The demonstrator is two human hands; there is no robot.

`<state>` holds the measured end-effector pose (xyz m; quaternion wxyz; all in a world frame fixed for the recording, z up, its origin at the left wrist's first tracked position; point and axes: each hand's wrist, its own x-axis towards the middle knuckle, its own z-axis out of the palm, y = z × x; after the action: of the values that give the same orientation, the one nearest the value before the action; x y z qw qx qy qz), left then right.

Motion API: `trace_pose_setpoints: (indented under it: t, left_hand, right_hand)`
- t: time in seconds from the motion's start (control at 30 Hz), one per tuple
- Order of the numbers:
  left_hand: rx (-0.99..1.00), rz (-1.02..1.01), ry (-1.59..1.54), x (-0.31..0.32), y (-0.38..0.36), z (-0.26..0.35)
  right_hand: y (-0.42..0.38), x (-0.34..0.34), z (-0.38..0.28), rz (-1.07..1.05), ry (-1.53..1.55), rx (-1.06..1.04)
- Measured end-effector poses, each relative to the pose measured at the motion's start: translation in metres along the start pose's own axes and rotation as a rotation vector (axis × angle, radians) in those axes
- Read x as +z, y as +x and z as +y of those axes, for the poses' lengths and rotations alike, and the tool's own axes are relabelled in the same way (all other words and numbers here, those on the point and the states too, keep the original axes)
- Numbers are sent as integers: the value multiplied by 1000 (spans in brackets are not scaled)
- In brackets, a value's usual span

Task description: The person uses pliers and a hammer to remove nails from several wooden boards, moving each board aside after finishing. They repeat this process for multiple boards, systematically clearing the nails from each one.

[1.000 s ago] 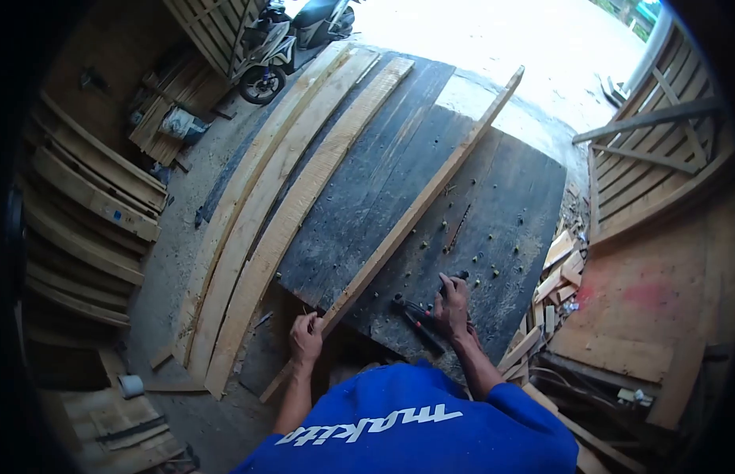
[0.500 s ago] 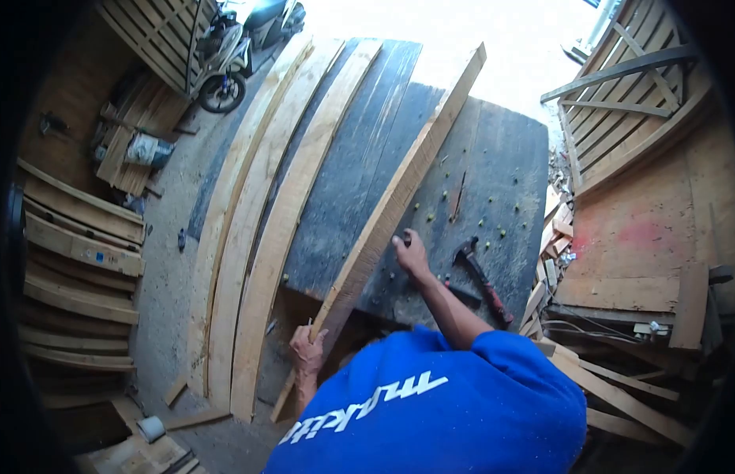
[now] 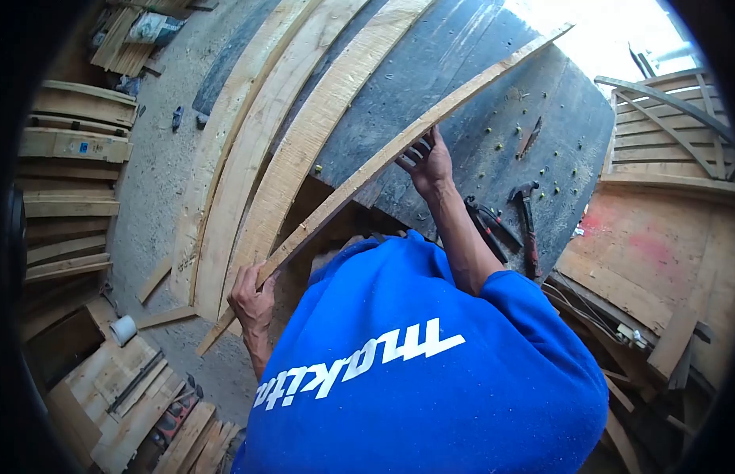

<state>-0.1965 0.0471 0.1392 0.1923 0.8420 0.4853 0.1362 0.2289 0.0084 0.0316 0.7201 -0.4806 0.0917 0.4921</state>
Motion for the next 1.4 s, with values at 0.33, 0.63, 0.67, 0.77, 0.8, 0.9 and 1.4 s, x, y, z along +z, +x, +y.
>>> trace_pose_setpoints:
  t: [0.33,0.63,0.67,0.77,0.8,0.9,1.4]
  left_hand:
    - [31,39,-33,-14,13,-18]
    - [-124,7,-30,-31,8,-46]
    - [-136,14,-63,-32,12,-49]
    - [-174,50,-26,-51,33,-66]
    - [-214,45,-9,-57,41,-73]
    - [-145,84,118,-74,82,-106]
    - [74,10,101,134,96,-48]
  right_hand:
    - [-9,25,-2,59,-6,28]
    - [-1,47,21,-72,-121,45]
    - [4,64,21,-105,-113,36]
    - [20,112,22,-187,-114,35]
    - [27,136,18,-211,-110,33]
    - [57,197,5,-271,-144,-12]
    - [25,22,37,-94,-980,-405]
